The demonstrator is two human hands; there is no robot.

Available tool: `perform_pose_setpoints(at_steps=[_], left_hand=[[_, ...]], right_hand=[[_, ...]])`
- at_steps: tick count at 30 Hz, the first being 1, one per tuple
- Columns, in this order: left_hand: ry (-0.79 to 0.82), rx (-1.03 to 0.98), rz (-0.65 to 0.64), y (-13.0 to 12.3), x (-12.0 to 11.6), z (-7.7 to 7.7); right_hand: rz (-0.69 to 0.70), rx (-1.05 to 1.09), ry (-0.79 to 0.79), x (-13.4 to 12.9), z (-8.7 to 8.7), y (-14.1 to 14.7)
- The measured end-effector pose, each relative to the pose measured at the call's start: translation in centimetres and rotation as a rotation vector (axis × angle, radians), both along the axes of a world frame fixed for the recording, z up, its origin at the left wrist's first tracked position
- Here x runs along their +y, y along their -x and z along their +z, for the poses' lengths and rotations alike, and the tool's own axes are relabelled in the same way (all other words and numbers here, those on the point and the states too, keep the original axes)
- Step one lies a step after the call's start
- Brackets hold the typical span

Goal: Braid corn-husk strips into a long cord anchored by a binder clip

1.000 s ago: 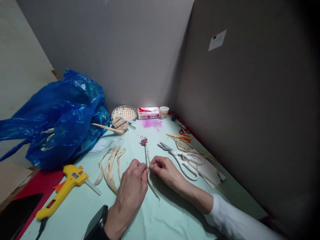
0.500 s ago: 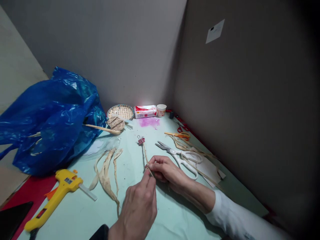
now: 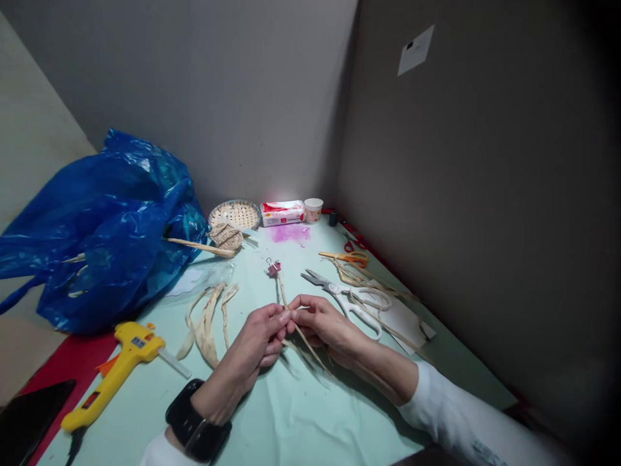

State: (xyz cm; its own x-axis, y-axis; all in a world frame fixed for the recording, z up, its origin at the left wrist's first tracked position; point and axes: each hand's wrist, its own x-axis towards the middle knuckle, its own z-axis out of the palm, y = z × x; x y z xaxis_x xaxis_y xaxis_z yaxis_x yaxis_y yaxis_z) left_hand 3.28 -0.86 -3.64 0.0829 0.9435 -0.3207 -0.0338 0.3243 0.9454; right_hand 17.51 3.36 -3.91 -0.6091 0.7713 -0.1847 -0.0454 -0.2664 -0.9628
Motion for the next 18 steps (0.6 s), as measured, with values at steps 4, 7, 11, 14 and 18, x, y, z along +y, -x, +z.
perform_pose_setpoints(at_steps=[4,7,11,14,18], left_hand=[[0.029,-0.04,0.029,0.0,-0.1,-0.2],[0.044,-0.029,0.063,-0.1,-0.3,-0.4],[0.06,-0.008,0.102,-0.3,-0.2,-0.5],[0.09,-0.019,0.101,-0.2,0.0,-0.4],[0.122,-0.07,0.081,0.1,0.1,-0.1]], right_hand=[[0.012,-0.065,-0.173,0.2,-0.7,-0.2],[0.028,-0.143,-0.285,0.4,-1.2,-0.5],[0.031,-0.231,-0.324,0.9,-1.4,-1.2],[0.022,-0.261,-0.287,1.0,-1.4,-1.4],[-0.032,-0.252,-0.24,0.6,-0.8,-1.2]])
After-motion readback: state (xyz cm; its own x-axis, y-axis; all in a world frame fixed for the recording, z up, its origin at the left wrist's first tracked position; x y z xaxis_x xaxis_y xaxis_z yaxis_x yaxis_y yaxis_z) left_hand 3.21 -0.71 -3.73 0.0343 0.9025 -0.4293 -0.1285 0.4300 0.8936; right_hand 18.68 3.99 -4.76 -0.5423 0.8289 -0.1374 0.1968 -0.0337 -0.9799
